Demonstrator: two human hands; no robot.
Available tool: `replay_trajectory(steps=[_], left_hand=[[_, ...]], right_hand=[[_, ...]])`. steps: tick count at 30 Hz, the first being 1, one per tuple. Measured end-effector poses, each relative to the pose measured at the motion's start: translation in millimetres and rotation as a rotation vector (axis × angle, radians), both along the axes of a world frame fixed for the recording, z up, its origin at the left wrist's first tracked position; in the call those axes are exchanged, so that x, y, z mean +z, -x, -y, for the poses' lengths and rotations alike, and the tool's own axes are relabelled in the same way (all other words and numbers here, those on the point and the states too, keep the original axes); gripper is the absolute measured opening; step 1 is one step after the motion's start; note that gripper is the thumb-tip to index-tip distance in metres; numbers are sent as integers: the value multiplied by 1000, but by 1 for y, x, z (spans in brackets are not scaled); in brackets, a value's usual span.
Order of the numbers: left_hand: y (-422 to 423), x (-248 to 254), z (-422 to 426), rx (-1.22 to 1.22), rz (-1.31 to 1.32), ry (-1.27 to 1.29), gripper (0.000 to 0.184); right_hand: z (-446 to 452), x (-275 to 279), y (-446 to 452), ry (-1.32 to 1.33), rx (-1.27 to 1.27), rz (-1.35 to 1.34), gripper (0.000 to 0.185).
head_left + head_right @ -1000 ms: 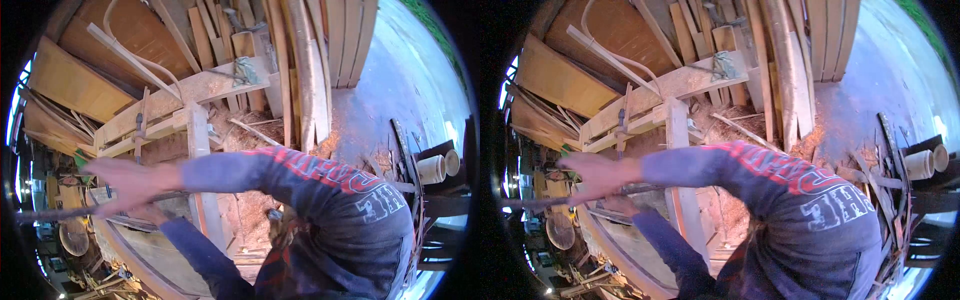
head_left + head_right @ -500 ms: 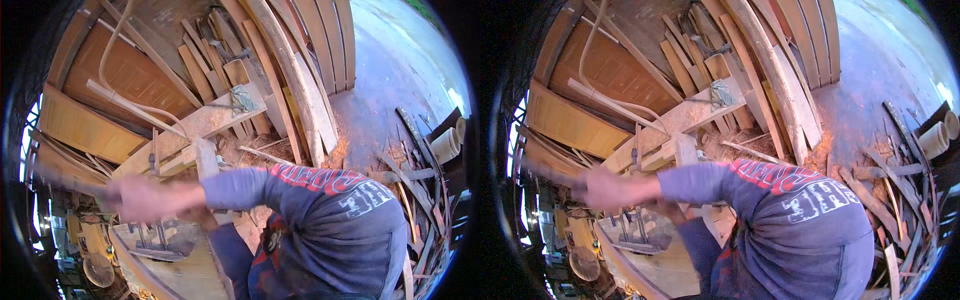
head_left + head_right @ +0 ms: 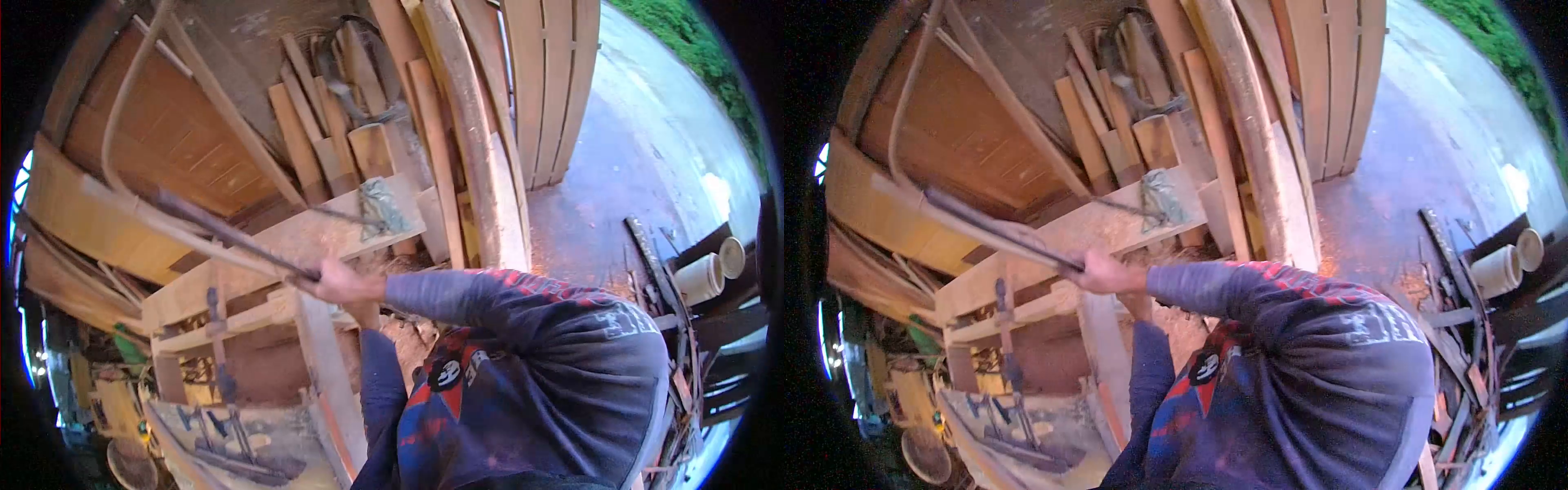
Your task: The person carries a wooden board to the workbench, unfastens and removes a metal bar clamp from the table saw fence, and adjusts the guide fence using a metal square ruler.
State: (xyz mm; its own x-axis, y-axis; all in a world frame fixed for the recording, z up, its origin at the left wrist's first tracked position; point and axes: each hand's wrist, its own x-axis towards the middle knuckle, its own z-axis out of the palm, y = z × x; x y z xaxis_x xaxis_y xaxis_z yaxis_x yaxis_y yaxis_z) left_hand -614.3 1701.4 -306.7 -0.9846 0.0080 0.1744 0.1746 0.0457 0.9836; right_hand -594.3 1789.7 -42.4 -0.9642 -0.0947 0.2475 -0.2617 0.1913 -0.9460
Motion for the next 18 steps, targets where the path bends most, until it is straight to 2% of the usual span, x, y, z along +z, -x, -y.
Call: replay_trajectory(steps=[2,4,6,8,10,12,14,15,16,17,18], left_hand=[[15,11,9,-23,149,173,62],[18,26,13,11,150,226,76],[19,36,13,115,-15,268,83],[-16,56,21,209,81,283,81],[-53,1,56,132,236,256,82],[-130,-94,93,188,460,493,84],[-233,-149,110,253,681,801,83],[-293,-174,119,282,624,754,76],[-359,-203,128,248,927,829,68],[-408,-190,128,271,959,572,54],[-446,-170,128,196,1159,681,49]], right_hand=[[6,-14,36,-44,-3,-24,37],[28,-56,85,12,-10,8,39],[21,-32,114,-167,-72,142,39],[15,-55,174,-307,-68,66,38],[10,-89,240,-443,-52,-7,40],[16,-123,305,-584,-43,-67,44],[33,-156,362,-716,-15,-116,48],[47,-158,373,-388,31,32,58],[55,-167,387,-547,34,-64,43],[63,-175,401,-702,25,-166,43],[68,-173,401,-744,43,-188,42]])
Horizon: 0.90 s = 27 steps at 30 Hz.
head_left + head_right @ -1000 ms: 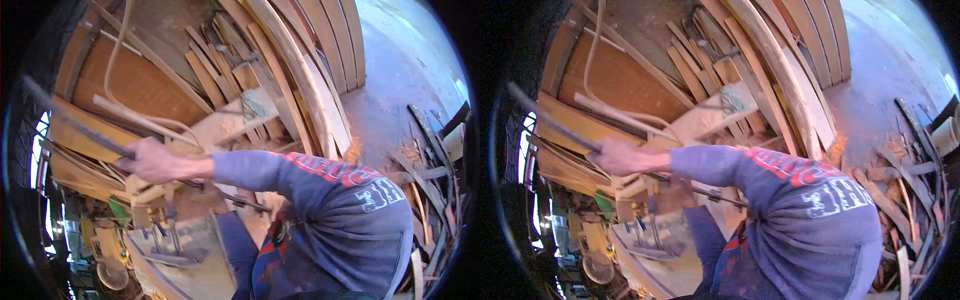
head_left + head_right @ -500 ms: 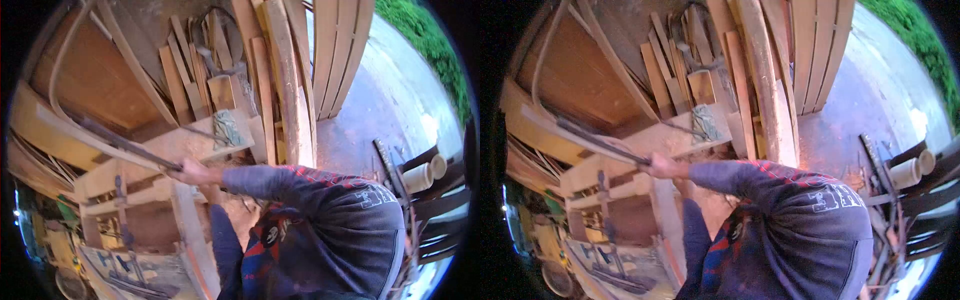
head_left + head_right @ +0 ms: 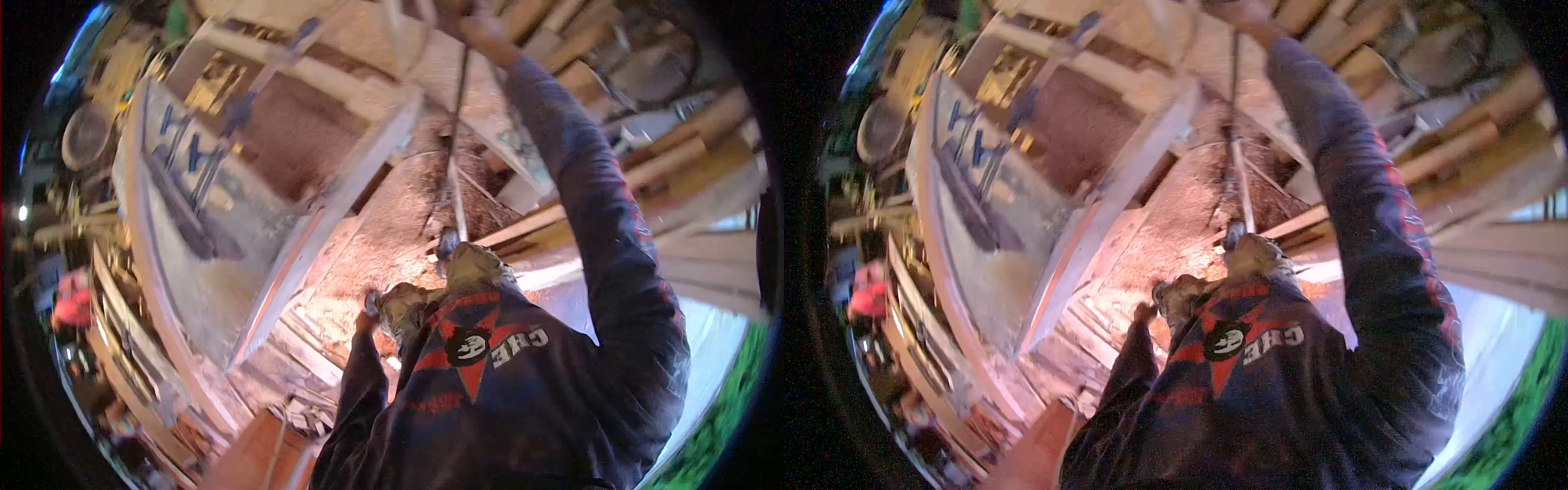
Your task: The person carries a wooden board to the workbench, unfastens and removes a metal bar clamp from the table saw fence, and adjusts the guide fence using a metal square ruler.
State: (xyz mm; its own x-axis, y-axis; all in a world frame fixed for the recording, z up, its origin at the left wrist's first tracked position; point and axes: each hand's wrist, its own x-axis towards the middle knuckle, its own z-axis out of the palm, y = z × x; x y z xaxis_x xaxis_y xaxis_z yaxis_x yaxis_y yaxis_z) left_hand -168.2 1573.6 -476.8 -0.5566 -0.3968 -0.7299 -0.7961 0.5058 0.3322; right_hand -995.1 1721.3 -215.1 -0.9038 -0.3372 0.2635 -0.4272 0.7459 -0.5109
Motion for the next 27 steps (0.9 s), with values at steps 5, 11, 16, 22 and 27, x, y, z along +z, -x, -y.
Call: replay_trajectory(steps=[5,11,16,22,27], left_hand=[[-154,64,-37,372,192,86,46],[-205,65,-85,741,48,85,62],[-212,112,-57,1133,-118,-372,42],[-397,26,145,431,-38,323,36],[-373,224,347,1055,-206,824,29]], right_hand=[[-6,19,-24,225,167,92,37],[-21,-9,-65,865,-3,20,36],[8,-114,-231,624,-54,103,39],[194,-127,-393,567,156,791,56],[256,-99,-428,493,148,992,51]])
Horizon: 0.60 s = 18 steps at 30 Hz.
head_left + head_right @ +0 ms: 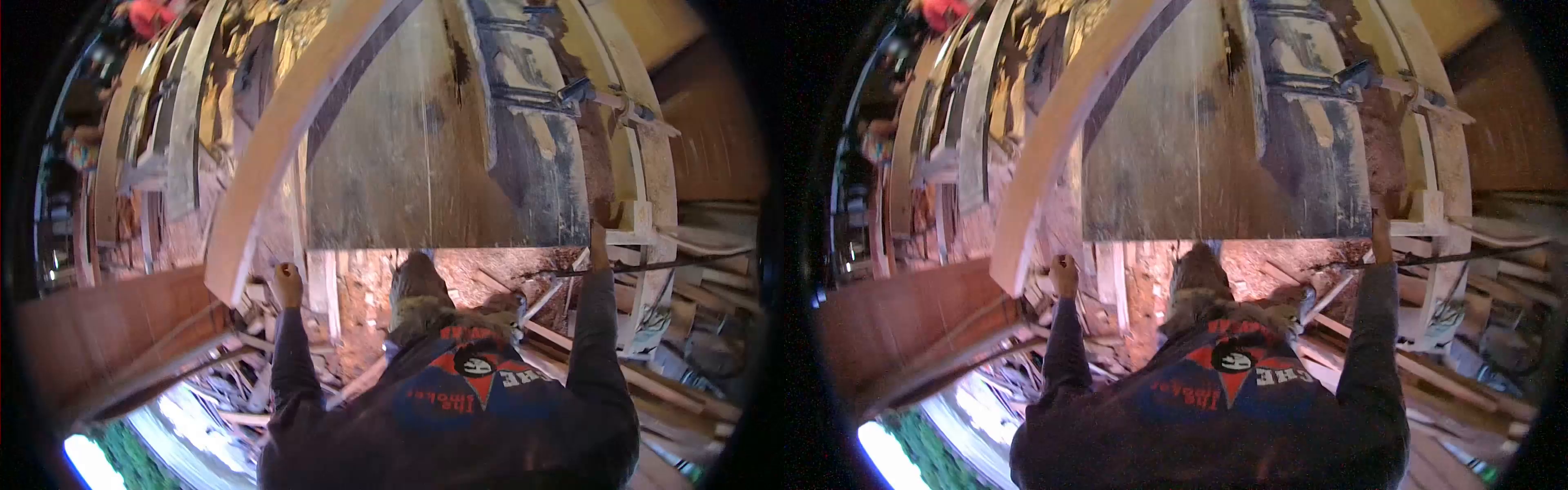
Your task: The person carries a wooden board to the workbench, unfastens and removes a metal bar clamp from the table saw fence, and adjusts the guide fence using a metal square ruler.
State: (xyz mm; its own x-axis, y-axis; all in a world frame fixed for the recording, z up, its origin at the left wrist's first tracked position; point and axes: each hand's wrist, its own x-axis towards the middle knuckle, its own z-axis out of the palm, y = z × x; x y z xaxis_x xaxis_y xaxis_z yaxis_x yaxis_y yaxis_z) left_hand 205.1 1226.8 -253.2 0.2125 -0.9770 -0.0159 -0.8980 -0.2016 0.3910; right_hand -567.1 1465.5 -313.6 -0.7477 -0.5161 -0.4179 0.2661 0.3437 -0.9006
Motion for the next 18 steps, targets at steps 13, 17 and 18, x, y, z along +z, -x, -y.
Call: replay_trajectory(steps=[13,17,18], left_hand=[[104,-29,162,-31,-842,-601,66],[95,-61,170,-161,-1319,-664,79],[96,-55,173,-185,-1343,-718,80]], right_hand=[[-43,-91,21,-106,122,-695,28],[-28,-93,-8,263,-241,-397,33],[-31,-61,-10,-109,17,-641,28]])
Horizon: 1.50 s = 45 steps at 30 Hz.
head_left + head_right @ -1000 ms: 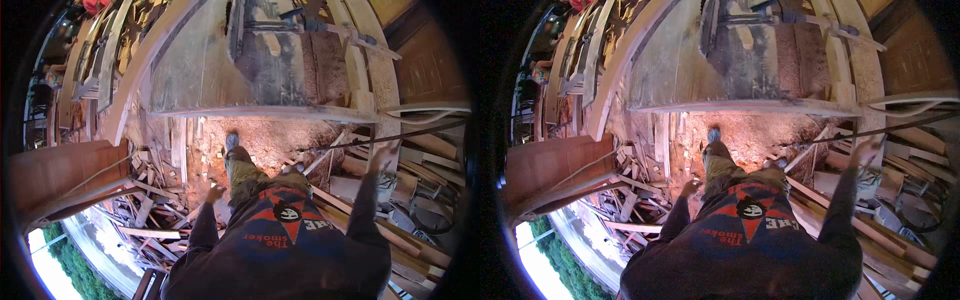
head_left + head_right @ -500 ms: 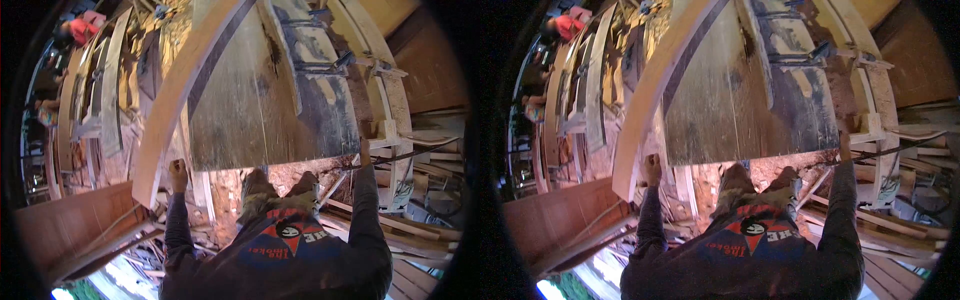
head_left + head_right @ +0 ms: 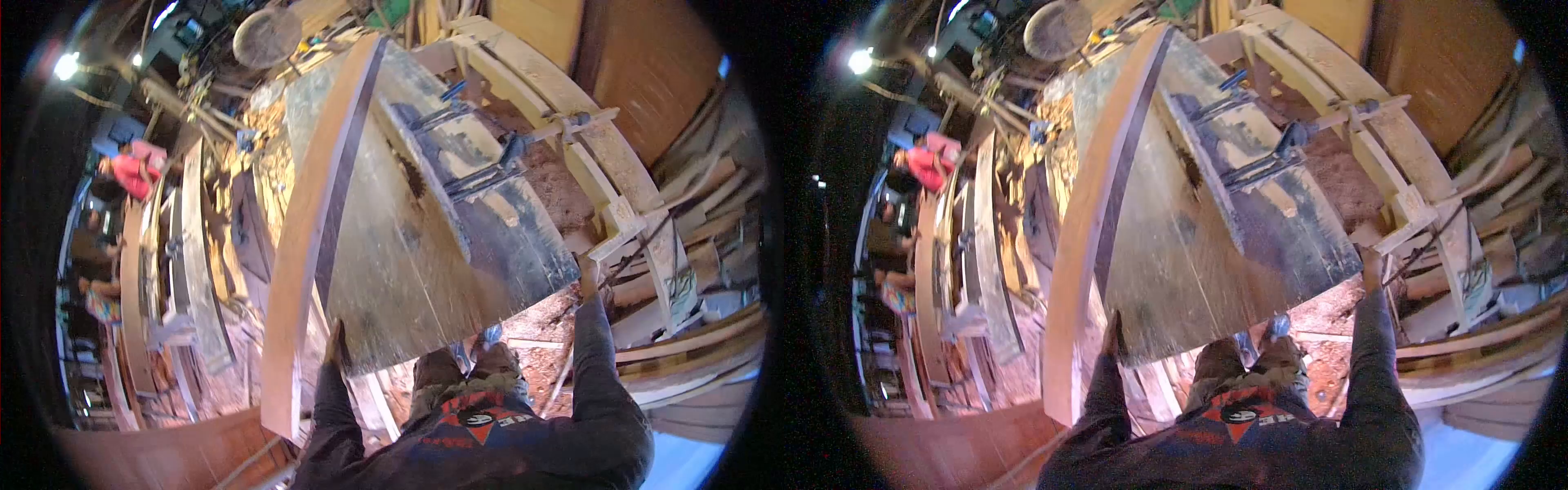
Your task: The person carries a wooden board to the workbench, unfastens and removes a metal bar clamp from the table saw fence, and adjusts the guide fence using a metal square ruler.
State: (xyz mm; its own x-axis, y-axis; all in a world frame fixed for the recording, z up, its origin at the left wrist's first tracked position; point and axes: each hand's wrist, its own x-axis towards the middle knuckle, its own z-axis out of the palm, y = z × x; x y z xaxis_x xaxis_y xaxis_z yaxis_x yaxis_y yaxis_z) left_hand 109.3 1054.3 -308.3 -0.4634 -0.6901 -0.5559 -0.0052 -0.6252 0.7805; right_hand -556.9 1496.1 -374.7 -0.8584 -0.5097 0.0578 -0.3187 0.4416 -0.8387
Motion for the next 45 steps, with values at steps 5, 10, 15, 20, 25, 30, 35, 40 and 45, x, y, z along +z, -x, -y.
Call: replay_trajectory(steps=[5,10,15,20,25,30,35,40,45], left_hand=[[16,33,-12,-27,35,-95,79],[13,33,-16,-58,126,78,76],[-6,19,-2,-237,51,-10,87],[-3,19,-2,-258,152,6,94],[17,38,-5,-366,118,-54,97],[-17,0,29,-415,200,-111,98],[18,50,-2,-361,208,-137,97],[-9,38,14,-446,223,-189,101],[11,65,-5,-465,255,-120,101]], right_hand=[[-13,-105,44,-163,-187,101,33],[15,-12,0,-49,-254,351,48],[22,72,-66,83,-844,855,106],[26,99,-67,135,-521,754,114],[45,143,-53,-11,-560,966,94],[43,97,-34,87,-458,875,66],[53,110,-37,42,-629,879,58],[28,84,-50,323,-415,727,57],[-26,-5,-45,462,-615,418,50]])
